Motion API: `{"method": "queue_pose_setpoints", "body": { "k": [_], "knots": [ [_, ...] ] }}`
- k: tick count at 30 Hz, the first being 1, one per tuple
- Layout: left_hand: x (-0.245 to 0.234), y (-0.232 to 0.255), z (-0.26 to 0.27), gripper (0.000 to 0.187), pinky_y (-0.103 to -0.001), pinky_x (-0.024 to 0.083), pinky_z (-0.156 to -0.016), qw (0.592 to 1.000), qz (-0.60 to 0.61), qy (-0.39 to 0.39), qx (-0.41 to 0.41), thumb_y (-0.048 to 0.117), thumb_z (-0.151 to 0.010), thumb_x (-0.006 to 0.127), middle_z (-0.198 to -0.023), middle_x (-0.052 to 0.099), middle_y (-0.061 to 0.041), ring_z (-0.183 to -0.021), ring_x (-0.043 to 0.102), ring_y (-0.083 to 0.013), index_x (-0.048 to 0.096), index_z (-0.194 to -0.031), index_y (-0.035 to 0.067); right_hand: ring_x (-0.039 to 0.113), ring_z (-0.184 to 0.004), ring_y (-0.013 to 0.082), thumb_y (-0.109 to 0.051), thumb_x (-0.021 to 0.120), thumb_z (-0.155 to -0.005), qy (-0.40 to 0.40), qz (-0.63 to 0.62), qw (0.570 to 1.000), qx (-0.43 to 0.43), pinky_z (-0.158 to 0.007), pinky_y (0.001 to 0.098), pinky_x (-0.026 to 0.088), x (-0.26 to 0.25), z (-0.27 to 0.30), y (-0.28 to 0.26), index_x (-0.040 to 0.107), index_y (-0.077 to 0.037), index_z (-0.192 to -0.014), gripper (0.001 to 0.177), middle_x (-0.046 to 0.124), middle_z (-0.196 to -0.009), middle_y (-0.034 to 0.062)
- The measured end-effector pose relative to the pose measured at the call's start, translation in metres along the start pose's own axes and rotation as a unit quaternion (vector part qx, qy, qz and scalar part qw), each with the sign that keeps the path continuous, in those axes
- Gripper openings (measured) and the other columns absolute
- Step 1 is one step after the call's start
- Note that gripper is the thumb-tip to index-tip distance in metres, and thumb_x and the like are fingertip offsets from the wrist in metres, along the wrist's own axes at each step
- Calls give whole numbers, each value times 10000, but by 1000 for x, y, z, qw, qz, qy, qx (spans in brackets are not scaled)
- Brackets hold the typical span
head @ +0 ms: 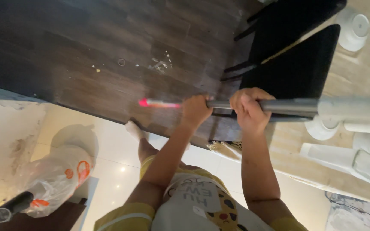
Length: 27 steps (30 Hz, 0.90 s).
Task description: Cleaning a floor by squeegeeing water and debris.
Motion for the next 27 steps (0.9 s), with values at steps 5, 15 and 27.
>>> {"method": "queue_pose_setpoints", "body": {
  "k": [5, 15, 27],
  "knots": [
    [26, -74, -34, 188, -501, 543, -759, 1000, 7, 18, -3, 284, -755, 685, -880, 755, -84, -861, 731, -342, 753, -929, 270, 571, -676, 207, -61, 652, -952, 71, 65, 995, 31, -613, 356, 466, 6, 9, 82, 629, -19, -880, 87, 598, -759, 123],
    [-14, -137, -99, 168, -587, 487, -770, 993, -61, 90, 44, 411, -845, 682, -896, 744, -22, -935, 706, -308, 741, -838, 254, 591, -683, 214, 2, 671, -940, -41, 216, 964, -151, -670, 346, 505, 85, -10, 135, 553, -36, -838, 161, 614, -774, 87],
    [-156, -209, -57, 210, -457, 521, -878, 978, 102, 178, 32, 54, -789, 668, -983, 742, -51, -995, 692, -313, 723, -927, 203, 572, -715, 257, -171, 627, -961, 37, 8, 998, -43, -767, 417, 516, 157, -76, 139, 549, -35, -922, 161, 602, -804, 145]
  ]
}}
Point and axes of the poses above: each hand's wrist, its own z-axis away from the middle knuckle, its own x-axis out of the palm, y = z × x, the point moved 4 cm from there along -z, towards the middle knuckle
